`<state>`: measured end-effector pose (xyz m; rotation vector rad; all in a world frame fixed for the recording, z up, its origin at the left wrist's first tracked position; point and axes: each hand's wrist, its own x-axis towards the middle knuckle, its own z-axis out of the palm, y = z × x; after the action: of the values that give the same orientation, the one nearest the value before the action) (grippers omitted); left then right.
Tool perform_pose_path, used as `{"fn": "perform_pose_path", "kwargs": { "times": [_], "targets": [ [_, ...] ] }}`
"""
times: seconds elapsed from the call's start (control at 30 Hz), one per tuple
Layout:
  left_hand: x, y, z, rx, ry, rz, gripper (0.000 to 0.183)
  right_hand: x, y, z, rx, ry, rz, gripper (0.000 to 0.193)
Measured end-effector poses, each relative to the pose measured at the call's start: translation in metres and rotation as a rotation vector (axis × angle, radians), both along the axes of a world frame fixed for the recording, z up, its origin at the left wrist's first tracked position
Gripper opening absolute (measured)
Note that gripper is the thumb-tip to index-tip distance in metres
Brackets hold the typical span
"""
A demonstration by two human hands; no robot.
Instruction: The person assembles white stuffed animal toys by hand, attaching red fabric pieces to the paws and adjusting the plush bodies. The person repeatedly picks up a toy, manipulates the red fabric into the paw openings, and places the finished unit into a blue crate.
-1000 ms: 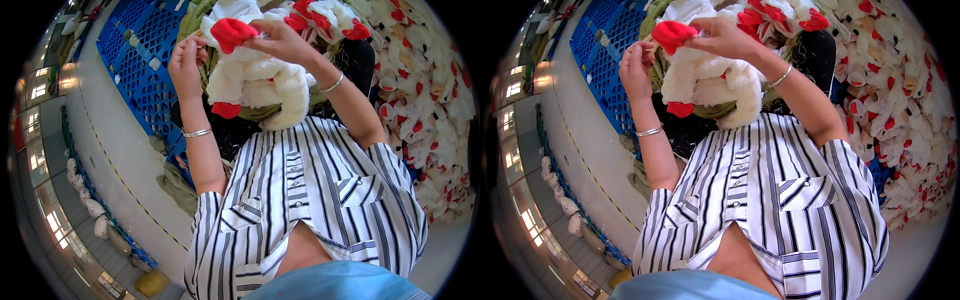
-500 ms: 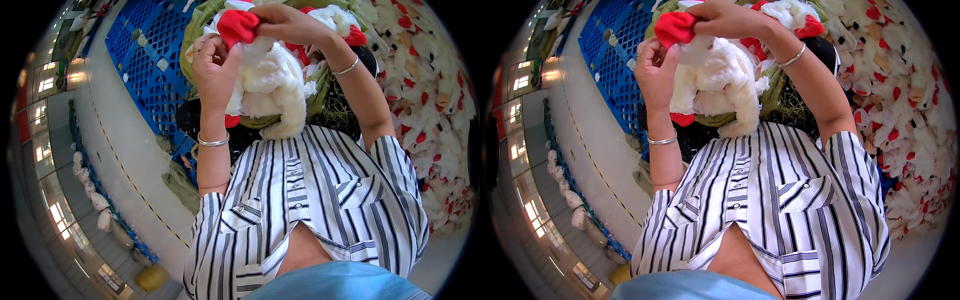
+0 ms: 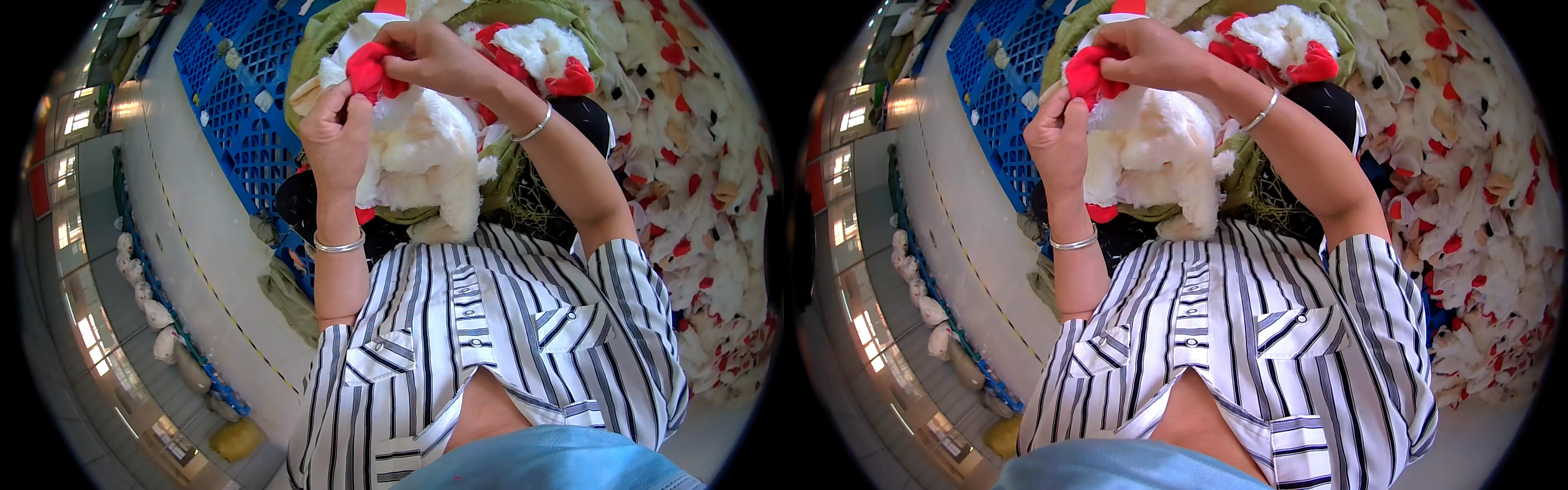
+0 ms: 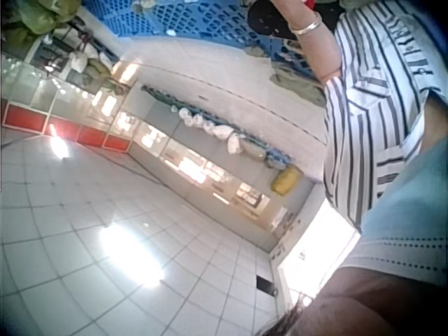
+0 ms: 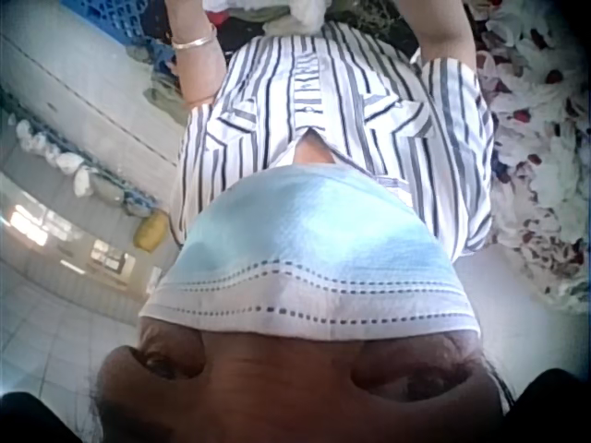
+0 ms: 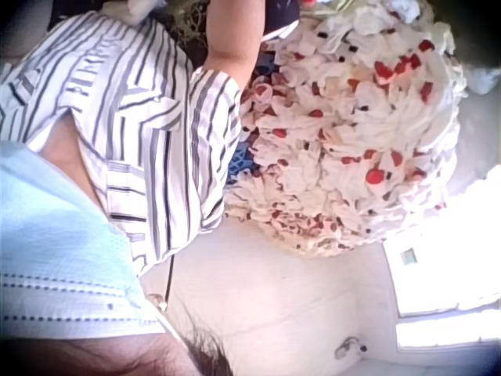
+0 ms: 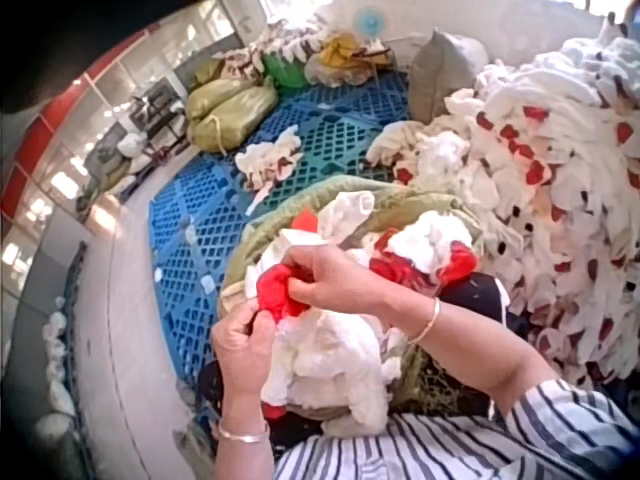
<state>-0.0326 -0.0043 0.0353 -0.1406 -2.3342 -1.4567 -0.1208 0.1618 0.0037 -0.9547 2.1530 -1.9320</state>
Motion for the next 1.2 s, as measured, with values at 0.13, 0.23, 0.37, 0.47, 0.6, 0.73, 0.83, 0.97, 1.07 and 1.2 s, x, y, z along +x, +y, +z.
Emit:
{"fn": "perform_pose_path", "kwargs": {
  "times": [0.13,0.23,0.37,0.47,0.6,0.73,0.83,0.97,1.07,1.2],
  "targets": [
    [-0.001,-0.018,-0.012,0.434,-0.189,-0.14,0.022,0.005,-0.002,0.0,-0.112,-0.096,0.048,0.023],
    [0.006,-0.011,-0.005,0.382,-0.27,-0.11,0.024,0.01,-0.004,0.0,-0.115,-0.088,0.037,0.024],
    [0.0,-0.01,-0.008,0.345,-0.248,-0.118,0.025,0.011,-0.007,0.002,-0.121,-0.172,0.126,0.022],
    [0.005,-0.016,-0.001,0.316,-0.292,-0.084,0.023,0.017,-0.01,0.006,-0.166,-0.254,0.152,0.02],
    [0.008,-0.03,-0.002,0.537,-0.347,-0.195,0.024,0.014,-0.011,0.003,-0.184,-0.265,0.155,0.016],
    [0.007,-0.022,-0.001,0.344,-0.324,-0.111,0.021,0.014,-0.013,-0.001,-0.201,-0.285,0.174,0.015],
    [0.004,-0.019,-0.003,0.157,-0.278,-0.05,0.018,0.014,-0.01,-0.001,-0.196,-0.277,0.195,0.015],
    [-0.002,-0.042,-0.006,-0.047,-0.15,0.045,0.011,0.007,-0.004,-0.002,-0.234,-0.139,0.088,0.012],
    [-0.003,-0.043,0.018,0.208,-0.116,0.027,0.008,0.001,0.015,0.009,0.006,-0.075,-0.037,0.02],
    [-0.013,-0.034,0.008,0.042,-0.085,-0.099,0.011,0.001,0.013,0.003,0.119,0.142,-0.156,0.033]
  ]
}}
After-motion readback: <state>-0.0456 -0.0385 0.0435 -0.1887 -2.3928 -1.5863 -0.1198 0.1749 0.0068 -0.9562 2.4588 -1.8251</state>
